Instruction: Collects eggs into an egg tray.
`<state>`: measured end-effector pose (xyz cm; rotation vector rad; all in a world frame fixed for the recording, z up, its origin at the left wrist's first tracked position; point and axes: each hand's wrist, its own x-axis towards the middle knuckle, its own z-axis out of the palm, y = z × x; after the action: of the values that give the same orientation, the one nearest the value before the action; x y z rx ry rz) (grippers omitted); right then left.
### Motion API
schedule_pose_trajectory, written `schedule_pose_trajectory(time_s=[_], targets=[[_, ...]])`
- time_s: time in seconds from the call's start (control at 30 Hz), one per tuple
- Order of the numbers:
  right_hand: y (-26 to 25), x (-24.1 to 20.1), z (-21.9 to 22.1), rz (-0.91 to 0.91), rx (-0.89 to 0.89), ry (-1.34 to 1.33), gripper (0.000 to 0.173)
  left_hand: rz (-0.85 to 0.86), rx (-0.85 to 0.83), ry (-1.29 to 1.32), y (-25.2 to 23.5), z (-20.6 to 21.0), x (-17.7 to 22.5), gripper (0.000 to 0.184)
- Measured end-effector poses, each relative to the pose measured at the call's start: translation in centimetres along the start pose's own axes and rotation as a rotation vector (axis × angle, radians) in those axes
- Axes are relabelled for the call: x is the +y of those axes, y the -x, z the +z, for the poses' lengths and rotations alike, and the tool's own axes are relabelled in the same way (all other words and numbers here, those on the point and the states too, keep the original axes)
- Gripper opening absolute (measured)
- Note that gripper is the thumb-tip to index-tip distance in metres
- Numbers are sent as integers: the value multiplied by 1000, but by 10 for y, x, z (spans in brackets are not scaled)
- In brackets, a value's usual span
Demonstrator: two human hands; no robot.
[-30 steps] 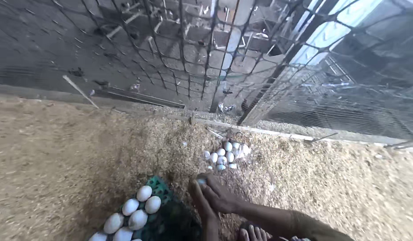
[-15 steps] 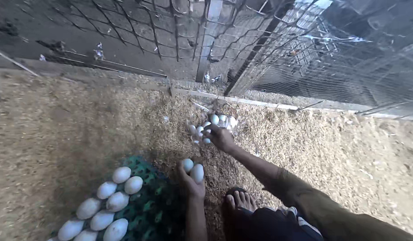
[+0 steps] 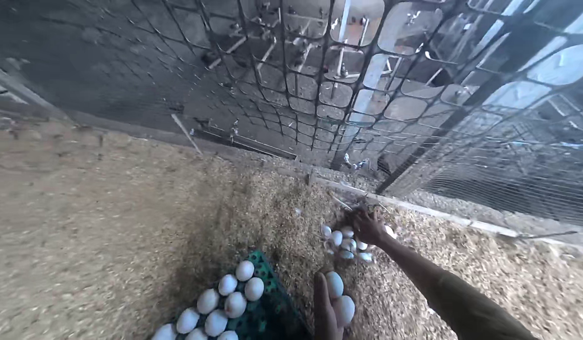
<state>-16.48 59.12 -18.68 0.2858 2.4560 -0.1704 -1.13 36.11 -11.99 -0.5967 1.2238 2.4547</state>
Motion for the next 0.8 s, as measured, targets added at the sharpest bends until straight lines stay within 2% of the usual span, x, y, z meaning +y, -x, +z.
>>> schedule_pose_trajectory(time_s=[0.1,0.3,0.47,0.53,0.6,0.67,0.8], targets=[[-8,13,11,-93,-18,-12,74,18,-59,-62,2,3,7,63],[-11,35,16,-273,-105,10,66,11,-139,-127,5,6,12,44],[1,39,9,-328,-160,88,75,24,-175,-109,8,6,15,39],[5,38,6,-351,-203,113,75,29,-195,-74,8,4,14,42],[5,37,6,-390,-240,138,64,27,-203,-25,7,2,12,49],[2,35,11,-395,-266,183,61,16,-221,-26,6,-1,12,57],[8,18,10,-281,-288,221,71,20,-256,-72,8,-4,15,60]])
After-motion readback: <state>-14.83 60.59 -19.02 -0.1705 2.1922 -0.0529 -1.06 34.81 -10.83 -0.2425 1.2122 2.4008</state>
